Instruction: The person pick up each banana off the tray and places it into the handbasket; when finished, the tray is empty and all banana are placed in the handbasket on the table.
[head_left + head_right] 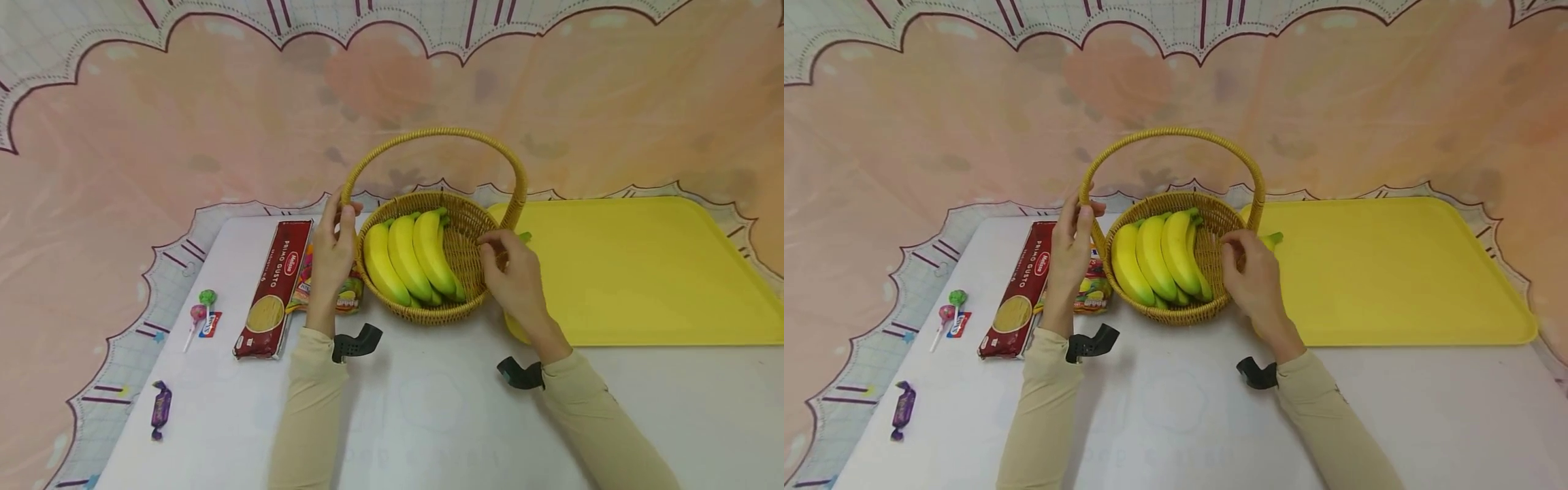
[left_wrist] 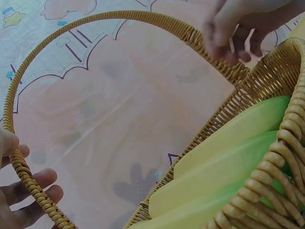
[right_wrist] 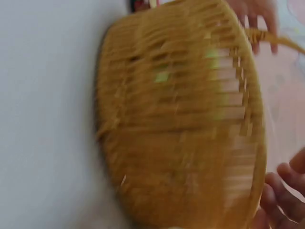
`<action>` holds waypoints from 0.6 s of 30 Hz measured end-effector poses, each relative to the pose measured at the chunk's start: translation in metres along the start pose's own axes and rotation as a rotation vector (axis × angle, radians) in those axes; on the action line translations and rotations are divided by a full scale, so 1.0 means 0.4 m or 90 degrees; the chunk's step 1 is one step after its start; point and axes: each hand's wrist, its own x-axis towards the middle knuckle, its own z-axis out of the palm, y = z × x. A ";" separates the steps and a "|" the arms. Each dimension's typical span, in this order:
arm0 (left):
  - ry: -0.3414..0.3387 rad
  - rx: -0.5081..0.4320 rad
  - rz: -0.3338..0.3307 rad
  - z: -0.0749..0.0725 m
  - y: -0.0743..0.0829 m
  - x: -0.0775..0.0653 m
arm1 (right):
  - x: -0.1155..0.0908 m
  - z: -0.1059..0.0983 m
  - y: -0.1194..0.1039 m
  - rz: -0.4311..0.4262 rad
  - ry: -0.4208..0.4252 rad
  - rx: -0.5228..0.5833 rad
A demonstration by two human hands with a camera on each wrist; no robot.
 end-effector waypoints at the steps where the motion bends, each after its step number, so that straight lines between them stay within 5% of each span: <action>1: -0.001 -0.001 -0.001 -0.001 0.001 0.001 | -0.005 -0.008 0.015 0.007 0.024 0.004; 4: -0.004 0.000 -0.007 -0.003 0.002 0.002 | -0.017 -0.031 0.063 0.065 0.020 -0.013; 11: -0.001 -0.002 -0.027 -0.005 0.002 -0.005 | -0.049 -0.078 0.127 0.219 -0.260 -0.115; 18: 0.000 -0.001 -0.024 -0.002 0.006 -0.008 | -0.094 -0.129 0.128 0.269 -0.262 -0.076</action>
